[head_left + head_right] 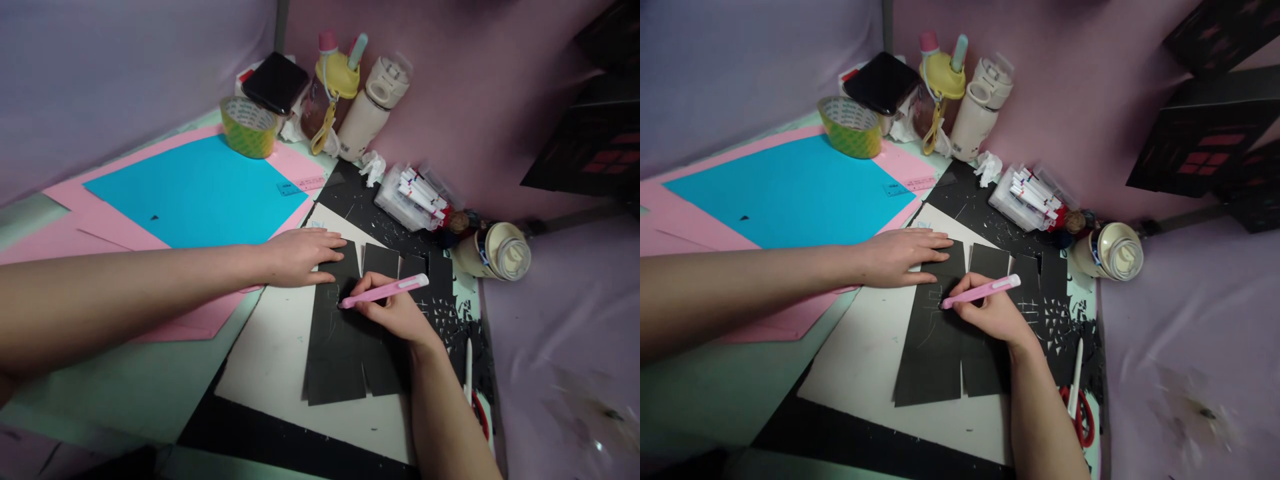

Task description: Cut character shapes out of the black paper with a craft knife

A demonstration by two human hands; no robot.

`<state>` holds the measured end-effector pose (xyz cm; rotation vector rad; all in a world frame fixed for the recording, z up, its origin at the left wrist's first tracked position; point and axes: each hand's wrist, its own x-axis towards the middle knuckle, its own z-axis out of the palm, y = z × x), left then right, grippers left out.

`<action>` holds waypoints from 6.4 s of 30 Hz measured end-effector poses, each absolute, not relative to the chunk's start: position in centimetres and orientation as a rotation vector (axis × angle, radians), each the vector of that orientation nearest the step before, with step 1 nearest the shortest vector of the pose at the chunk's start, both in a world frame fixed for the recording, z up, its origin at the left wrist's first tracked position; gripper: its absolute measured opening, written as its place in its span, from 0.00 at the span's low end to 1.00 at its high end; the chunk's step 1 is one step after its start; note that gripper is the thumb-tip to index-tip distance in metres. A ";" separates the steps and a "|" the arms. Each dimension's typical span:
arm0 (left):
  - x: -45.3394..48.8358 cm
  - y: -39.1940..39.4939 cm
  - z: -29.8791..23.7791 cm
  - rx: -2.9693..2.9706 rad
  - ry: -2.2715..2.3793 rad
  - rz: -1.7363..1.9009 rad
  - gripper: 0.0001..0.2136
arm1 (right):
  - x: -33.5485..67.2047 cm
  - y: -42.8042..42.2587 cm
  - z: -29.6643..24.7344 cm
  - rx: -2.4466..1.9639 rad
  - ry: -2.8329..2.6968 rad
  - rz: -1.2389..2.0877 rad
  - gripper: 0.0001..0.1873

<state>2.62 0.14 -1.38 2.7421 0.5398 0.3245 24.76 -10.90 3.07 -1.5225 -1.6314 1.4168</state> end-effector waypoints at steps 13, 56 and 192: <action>2.7 0.0 -1.0 2.745 0.547 0.292 0.24 | 24.6 -10.7 2.8 -1.563 -1.618 1.341 0.04; 2.6 -0.1 -1.0 2.747 0.536 0.299 0.23 | 24.2 -10.5 2.3 -1.571 -1.631 1.141 0.03; 2.7 0.0 -0.7 2.694 0.555 0.275 0.23 | 20.4 -14.1 -0.8 -1.547 -1.842 0.103 0.11</action>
